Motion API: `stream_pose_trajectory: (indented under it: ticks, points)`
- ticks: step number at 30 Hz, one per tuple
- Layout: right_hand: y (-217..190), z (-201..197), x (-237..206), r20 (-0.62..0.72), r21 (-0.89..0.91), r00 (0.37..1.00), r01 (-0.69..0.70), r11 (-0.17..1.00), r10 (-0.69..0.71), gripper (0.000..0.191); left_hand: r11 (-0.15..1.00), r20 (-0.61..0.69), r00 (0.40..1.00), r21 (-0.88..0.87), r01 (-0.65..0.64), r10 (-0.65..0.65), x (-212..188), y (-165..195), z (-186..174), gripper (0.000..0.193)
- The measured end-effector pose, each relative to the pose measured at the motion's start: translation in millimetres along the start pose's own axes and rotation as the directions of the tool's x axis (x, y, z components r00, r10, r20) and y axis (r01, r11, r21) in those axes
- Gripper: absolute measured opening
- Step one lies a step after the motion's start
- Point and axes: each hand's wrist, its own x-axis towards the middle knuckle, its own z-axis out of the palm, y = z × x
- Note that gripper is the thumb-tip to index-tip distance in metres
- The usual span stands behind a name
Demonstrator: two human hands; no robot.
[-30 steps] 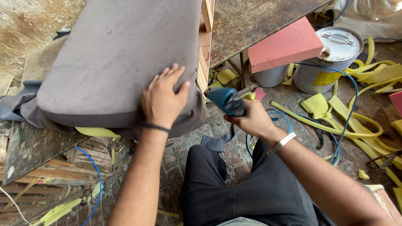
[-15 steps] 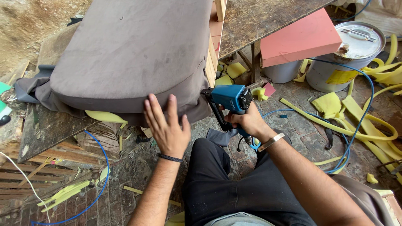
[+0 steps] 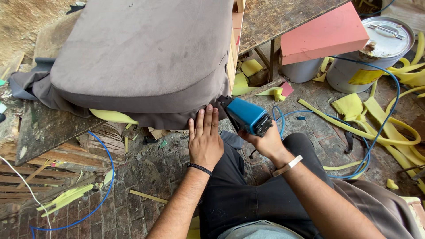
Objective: The person staples gray fabric onto a foam-covered seat using a pneumatic staple gun, trims excess fabric with shears, and smooths the surface. The seat is flipped to work on different edges, and the fabric is folded and secured around the corners.
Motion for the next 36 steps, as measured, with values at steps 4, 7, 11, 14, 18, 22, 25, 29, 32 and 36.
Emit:
stream_pose_trajectory:
  ticks: [4, 7, 11, 14, 18, 22, 25, 29, 32, 36]
  points:
    - [-1, 19, -2, 0.03, -0.266, 0.989, 0.149, 0.952, -0.146, 0.025, 0.998, -0.006, 1.0, -0.06, -0.009, 0.009, -1, -4, 1, 0.077]
    - [-9, 35, -5, -0.008, -0.296, 0.983, 0.171, 0.94, -0.181, 0.02, 0.997, 0.0, 1.0, -0.071, -0.026, 0.026, -1, -10, 2, 0.077]
    - [-22, 44, -15, -0.047, -0.33, 0.964, 0.23, 0.915, -0.26, 0.026, 0.994, -0.023, 0.999, -0.101, -0.047, 0.045, -4, -15, 2, 0.071]
    - [-30, 46, -23, -0.04, -0.375, 0.953, 0.264, 0.889, -0.3, 0.036, 0.991, -0.024, 0.997, -0.108, -0.073, 0.071, -5, -19, 3, 0.057]
    - [-36, 56, -26, -0.033, -0.431, 0.946, 0.278, 0.859, -0.323, 0.047, 0.992, 0.041, 0.994, -0.086, -0.097, 0.1, -5, -30, 2, 0.045]
    - [-38, 67, -23, -0.103, -0.495, 0.951, 0.206, 0.844, -0.292, 0.054, 0.982, 0.063, 0.993, -0.168, -0.086, 0.098, -4, -34, 1, 0.041]
    - [-38, 67, -22, -0.081, -0.509, 0.955, 0.206, 0.836, -0.285, 0.052, 0.981, 0.015, 0.995, -0.174, -0.091, 0.095, -5, -32, 0, 0.05]
    - [-40, 61, -22, -0.035, -0.491, 0.943, 0.273, 0.828, -0.331, 0.054, 0.986, 0.026, 0.996, -0.143, -0.085, 0.089, -5, -31, -1, 0.054]
    - [-41, 59, -20, -0.017, -0.504, 0.945, 0.274, 0.819, -0.327, 0.052, 0.99, 0.07, 0.995, -0.124, -0.066, 0.075, -4, -31, -1, 0.05]
    - [-35, 58, -20, -0.053, -0.472, 0.952, 0.241, 0.848, -0.3, 0.041, 0.98, 0.127, 0.99, -0.197, -0.029, 0.055, -4, -30, -1, 0.036]
